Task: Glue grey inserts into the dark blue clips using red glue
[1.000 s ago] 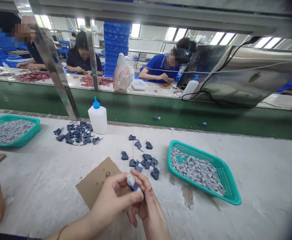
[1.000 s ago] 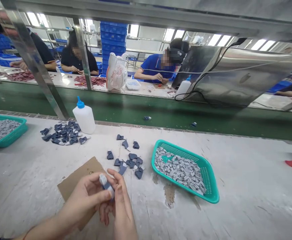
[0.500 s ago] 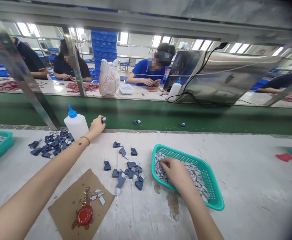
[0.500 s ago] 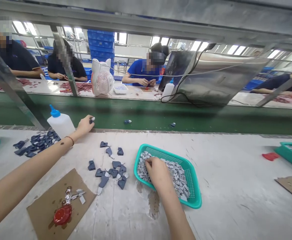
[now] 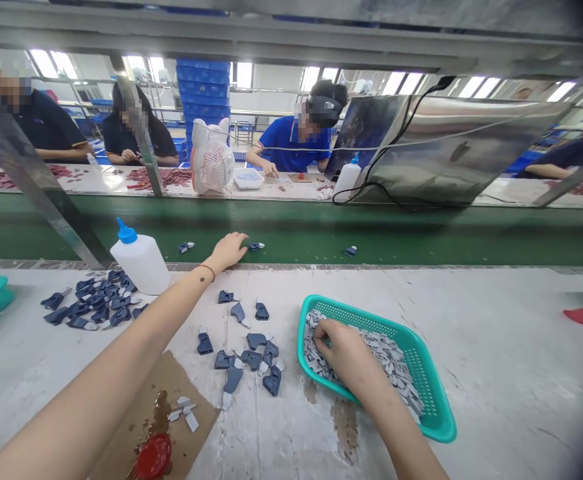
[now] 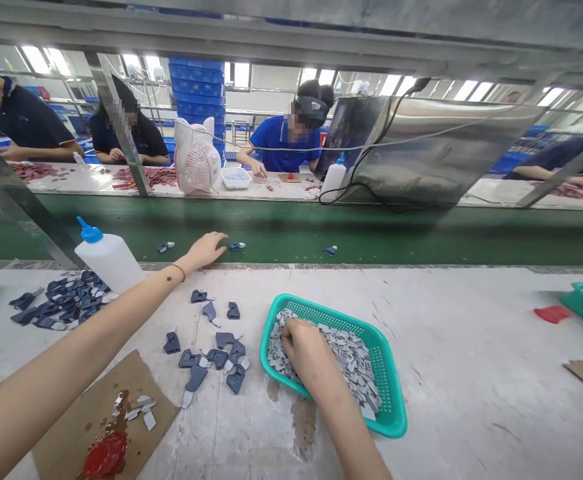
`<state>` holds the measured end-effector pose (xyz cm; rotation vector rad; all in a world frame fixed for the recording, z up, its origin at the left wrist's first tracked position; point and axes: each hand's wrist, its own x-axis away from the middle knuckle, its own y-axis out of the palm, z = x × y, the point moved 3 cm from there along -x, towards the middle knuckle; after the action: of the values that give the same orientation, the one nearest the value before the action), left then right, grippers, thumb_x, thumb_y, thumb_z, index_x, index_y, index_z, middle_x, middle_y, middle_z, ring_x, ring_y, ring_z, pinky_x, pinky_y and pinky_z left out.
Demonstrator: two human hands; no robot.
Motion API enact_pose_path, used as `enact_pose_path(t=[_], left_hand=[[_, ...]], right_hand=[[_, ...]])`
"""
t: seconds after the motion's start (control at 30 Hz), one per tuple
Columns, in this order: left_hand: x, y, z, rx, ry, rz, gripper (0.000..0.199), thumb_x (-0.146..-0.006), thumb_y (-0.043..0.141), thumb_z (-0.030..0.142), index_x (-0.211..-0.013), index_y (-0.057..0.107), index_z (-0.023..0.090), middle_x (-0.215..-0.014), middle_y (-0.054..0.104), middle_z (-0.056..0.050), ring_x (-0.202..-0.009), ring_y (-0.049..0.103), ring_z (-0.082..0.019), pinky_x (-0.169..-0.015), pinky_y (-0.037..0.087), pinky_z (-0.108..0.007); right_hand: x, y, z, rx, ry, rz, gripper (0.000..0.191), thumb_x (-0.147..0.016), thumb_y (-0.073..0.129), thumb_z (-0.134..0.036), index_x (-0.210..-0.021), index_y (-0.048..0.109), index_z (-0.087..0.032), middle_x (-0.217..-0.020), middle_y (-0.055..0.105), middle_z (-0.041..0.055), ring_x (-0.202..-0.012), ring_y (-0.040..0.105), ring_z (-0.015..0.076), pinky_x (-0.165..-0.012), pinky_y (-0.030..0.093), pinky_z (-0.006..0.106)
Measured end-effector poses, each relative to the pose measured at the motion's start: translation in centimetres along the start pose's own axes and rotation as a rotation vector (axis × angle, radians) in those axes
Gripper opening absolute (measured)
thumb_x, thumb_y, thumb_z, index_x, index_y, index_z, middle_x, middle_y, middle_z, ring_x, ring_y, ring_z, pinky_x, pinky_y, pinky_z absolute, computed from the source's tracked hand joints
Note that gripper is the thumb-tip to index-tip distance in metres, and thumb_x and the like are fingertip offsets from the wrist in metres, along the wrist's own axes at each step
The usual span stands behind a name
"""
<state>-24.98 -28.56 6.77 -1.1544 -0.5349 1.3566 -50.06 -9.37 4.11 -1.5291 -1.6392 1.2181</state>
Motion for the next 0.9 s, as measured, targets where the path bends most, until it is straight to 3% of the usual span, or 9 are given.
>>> enact_pose_path(t=[0.17, 0.27, 0.37, 0.5, 0.63, 0.73, 0.9], left_hand=[[-0.8, 2.0, 1.9, 0.135, -0.056, -0.016, 0.029, -0.091, 0.061, 0.028, -0.117, 0.061, 0.016, -0.127, 0.060, -0.010, -0.119, 0.055, -0.027, -0.102, 0.044, -0.053], [-0.4, 1.6, 1.7, 0.276, -0.161, 0.010, 0.024, -0.091, 0.061, 0.028, -0.112, 0.063, 0.016, -0.124, 0.062, -0.010, -0.116, 0.057, -0.025, -0.100, 0.046, -0.051], [1.4, 0.2, 1.3, 0.485, -0.263, 0.000, 0.024, -0.092, 0.059, 0.021, -0.113, 0.062, 0.011, -0.116, 0.067, -0.012, -0.101, 0.066, -0.021, -0.090, 0.054, -0.041], [7.1, -2.5, 1.2, 0.769, -0.321, -0.082, 0.024, -0.088, 0.058, 0.011, -0.112, 0.061, 0.007, -0.108, 0.071, -0.015, -0.080, 0.071, -0.015, -0.073, 0.058, -0.026], [14.8, -5.5, 1.5, 1.074, -0.378, -0.200, 0.026, -0.083, 0.066, 0.015, -0.109, 0.060, 0.012, -0.111, 0.072, -0.013, -0.075, 0.072, -0.015, -0.067, 0.058, -0.024], [19.9, -7.5, 1.7, 1.288, -0.494, -0.263, 0.024, -0.085, 0.065, 0.017, -0.108, 0.060, 0.013, -0.109, 0.073, -0.013, -0.078, 0.073, -0.016, -0.071, 0.059, -0.024], [25.8, -9.4, 0.9, 1.396, -0.592, -0.241, 0.019, -0.087, 0.066, 0.024, -0.104, 0.060, 0.017, -0.108, 0.073, -0.010, -0.088, 0.074, -0.021, -0.074, 0.059, -0.023]], right_hand=[[0.0, -0.3, 0.8, -0.123, 0.049, 0.052, 0.015, -0.078, 0.055, -0.016, -0.088, 0.065, -0.018, -0.081, 0.070, 0.0057, -0.077, 0.066, 0.0218, -0.069, 0.050, 0.031], [1.6, -1.5, 0.2, -0.173, 0.089, 0.131, 0.017, -0.083, 0.056, -0.027, -0.092, 0.067, -0.019, -0.091, 0.071, 0.0085, -0.085, 0.066, 0.0238, -0.074, 0.052, 0.035], [4.6, -2.1, -2.0, -0.261, 0.073, 0.159, 0.020, -0.087, 0.055, -0.038, -0.094, 0.067, -0.024, -0.095, 0.069, 0.0061, -0.087, 0.065, 0.0225, -0.073, 0.053, 0.033], [8.7, 0.5, -5.2, -0.377, -0.008, -0.020, 0.012, -0.086, 0.057, -0.033, -0.087, 0.067, -0.025, -0.086, 0.067, 0.0032, -0.080, 0.063, 0.0200, -0.071, 0.051, 0.031], [10.7, 4.5, -6.0, -0.343, 0.041, -0.198, 0.012, -0.083, 0.055, -0.023, -0.085, 0.067, -0.023, -0.084, 0.066, 0.0041, -0.079, 0.062, 0.0203, -0.072, 0.050, 0.033], [10.9, 5.9, -5.6, -0.345, 0.120, -0.208, 0.015, -0.081, 0.054, -0.026, -0.084, 0.068, -0.021, -0.085, 0.066, 0.0062, -0.078, 0.062, 0.0219, -0.072, 0.050, 0.036], [11.1, 5.4, -5.3, -0.365, 0.181, -0.171, 0.024, -0.079, 0.058, -0.035, -0.093, 0.072, -0.022, -0.090, 0.068, 0.0068, -0.082, 0.063, 0.0233, -0.077, 0.051, 0.040]])
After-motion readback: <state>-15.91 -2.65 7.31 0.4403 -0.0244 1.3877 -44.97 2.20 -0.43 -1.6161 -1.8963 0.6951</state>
